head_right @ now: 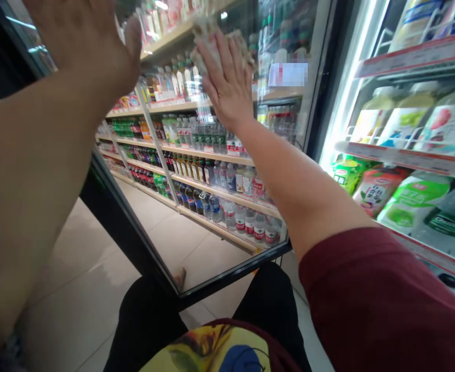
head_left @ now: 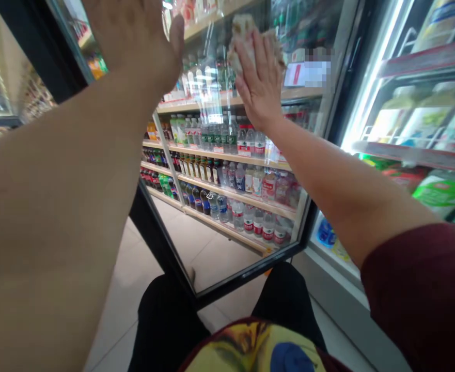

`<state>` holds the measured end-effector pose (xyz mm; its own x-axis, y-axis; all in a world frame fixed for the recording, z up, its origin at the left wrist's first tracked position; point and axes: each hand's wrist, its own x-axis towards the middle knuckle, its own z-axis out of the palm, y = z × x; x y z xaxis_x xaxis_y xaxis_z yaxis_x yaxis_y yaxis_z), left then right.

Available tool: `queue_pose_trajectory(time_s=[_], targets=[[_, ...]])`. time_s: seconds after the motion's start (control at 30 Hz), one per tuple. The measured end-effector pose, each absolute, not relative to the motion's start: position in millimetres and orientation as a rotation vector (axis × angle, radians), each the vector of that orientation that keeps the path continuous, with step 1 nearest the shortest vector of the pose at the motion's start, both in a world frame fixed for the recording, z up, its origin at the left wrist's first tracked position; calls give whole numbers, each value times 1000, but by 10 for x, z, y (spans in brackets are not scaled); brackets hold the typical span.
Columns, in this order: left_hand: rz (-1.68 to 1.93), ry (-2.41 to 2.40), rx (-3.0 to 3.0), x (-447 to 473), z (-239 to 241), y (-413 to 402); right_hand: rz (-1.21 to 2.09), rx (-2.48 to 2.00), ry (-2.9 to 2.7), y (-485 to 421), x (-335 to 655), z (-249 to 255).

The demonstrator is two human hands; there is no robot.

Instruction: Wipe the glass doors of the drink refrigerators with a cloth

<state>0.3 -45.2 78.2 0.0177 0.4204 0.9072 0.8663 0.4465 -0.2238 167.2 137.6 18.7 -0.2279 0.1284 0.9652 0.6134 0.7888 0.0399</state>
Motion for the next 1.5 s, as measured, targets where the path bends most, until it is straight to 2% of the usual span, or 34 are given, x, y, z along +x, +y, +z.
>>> queue_pose_trajectory(time_s=[0.17, 0.33, 0.53, 0.7, 0.93, 1.07, 1.23, 1.4, 1.5], targets=[[-478, -1525, -1051, -134, 806, -346, -174, -743, -1443, 1514, 1577, -110], [-500, -1538, -1033, -107, 803, -318, -379, -570, -1679, 1587, 1657, -442], [-614, -1612, -1204, 102, 778, -516, -130, -826, -1385, 1700, 1765, -975], [-649, -1635, -1215, 207, 743, -587, -297, -774, -1688, 1602, 1879, -1195], [-736, -1567, -1263, 77, 729, -521, -287, -859, -1578, 1527, 1804, -837], [-779, -1529, -1301, -11, 749, -441, -451, -606, -1837, 1358, 1640, -533], [-753, -1530, -1261, 14, 753, -438, -109, -861, -1530, 1283, 1470, 130], [-630, -1683, -1239, 77, 794, -492, -421, -479, -1845, 1201, 1429, 634], [-634, -1648, -1230, 70, 815, -491, -239, -683, -1704, 1197, 1470, 821]])
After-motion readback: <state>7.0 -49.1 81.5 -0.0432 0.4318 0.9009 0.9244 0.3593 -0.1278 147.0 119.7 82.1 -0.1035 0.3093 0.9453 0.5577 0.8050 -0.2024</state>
